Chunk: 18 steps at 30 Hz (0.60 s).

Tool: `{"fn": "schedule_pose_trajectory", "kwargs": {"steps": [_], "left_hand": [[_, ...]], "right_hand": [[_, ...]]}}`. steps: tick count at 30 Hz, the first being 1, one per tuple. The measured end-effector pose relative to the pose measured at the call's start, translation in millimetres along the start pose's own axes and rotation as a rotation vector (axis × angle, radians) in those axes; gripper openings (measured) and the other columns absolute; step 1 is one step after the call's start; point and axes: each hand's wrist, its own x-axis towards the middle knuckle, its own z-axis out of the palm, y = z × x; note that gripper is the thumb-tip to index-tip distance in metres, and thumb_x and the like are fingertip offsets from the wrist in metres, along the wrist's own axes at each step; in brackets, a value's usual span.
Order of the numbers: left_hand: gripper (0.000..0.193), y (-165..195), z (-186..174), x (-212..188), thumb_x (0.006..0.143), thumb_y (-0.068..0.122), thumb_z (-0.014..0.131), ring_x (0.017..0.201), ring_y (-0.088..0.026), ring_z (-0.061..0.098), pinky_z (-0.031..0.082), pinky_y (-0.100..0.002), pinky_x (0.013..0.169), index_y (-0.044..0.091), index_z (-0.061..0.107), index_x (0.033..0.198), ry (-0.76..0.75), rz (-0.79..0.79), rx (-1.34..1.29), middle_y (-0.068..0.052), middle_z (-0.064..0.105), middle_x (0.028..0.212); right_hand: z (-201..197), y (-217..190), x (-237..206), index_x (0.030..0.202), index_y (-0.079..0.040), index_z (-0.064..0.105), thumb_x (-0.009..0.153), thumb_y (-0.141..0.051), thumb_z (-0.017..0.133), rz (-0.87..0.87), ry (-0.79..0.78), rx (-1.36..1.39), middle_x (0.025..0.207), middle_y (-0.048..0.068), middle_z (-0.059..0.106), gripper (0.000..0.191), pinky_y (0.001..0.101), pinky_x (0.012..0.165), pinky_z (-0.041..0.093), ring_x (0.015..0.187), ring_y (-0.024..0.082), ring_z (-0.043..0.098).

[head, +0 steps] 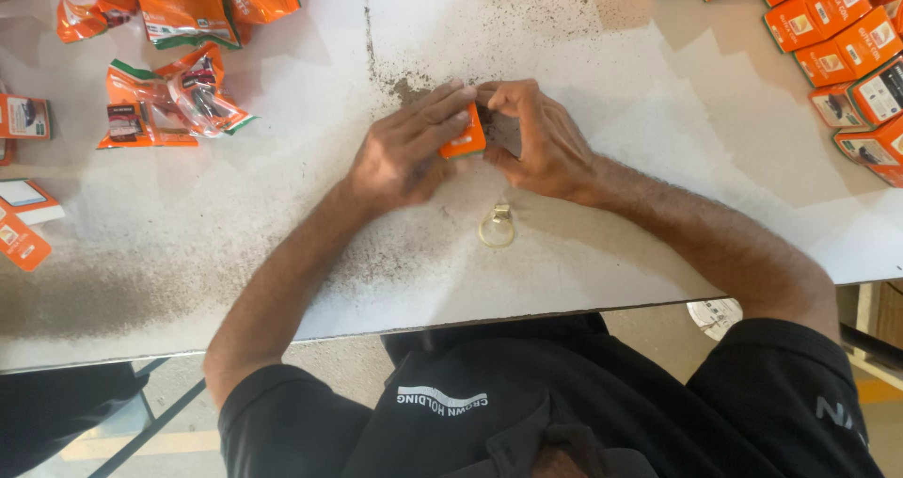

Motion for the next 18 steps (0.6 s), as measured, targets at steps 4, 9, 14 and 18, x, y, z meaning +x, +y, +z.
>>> {"fn": "schedule_pose_trajectory", "kwargs": {"steps": [4, 9, 14, 18], "left_hand": [[0.029, -2, 6, -3, 0.092, 0.011, 0.083, 0.132, -0.037, 0.063, 0.06, -0.043, 0.108, 0.006, 0.063, 0.113, 0.013, 0.01, 0.12, -0.02, 0.064, 0.139], [0.022, -3, 12, -3, 0.097, 0.008, 0.079, 0.128, -0.04, 0.065, 0.062, -0.046, 0.105, 0.006, 0.059, 0.107, 0.091, 0.008, 0.059, -0.023, 0.067, 0.132], [0.022, -2, 8, -8, 0.098, 0.003, 0.074, 0.121, -0.044, 0.068, 0.064, -0.049, 0.101, 0.002, 0.055, 0.107, 0.127, 0.052, 0.063, -0.03, 0.067, 0.126], [0.02, -6, 16, -10, 0.097, 0.001, 0.073, 0.115, -0.043, 0.071, 0.065, -0.046, 0.093, 0.002, 0.055, 0.107, 0.168, 0.088, 0.166, -0.032, 0.069, 0.12]], "right_hand": [[3, 6, -1, 0.128, -0.004, 0.031, 0.094, -0.007, 0.079, -0.002, -0.014, 0.014, 0.139, 0.03, 0.056, 0.059, 0.0499, 0.106, 0.059, 0.125, 0.043, 0.066], [1, 3, -1, 0.127, -0.004, 0.032, 0.098, -0.014, 0.081, -0.039, -0.025, 0.033, 0.14, 0.028, 0.056, 0.058, 0.0474, 0.105, 0.06, 0.127, 0.04, 0.066], [1, -2, 1, 0.124, -0.004, 0.036, 0.094, -0.018, 0.082, -0.069, -0.024, -0.061, 0.134, 0.026, 0.059, 0.057, 0.0493, 0.105, 0.056, 0.124, 0.038, 0.065], [0, -3, 4, 0.127, -0.007, 0.038, 0.093, -0.018, 0.083, -0.112, -0.02, -0.109, 0.135, 0.022, 0.062, 0.057, 0.0497, 0.108, 0.054, 0.126, 0.036, 0.065]]}}
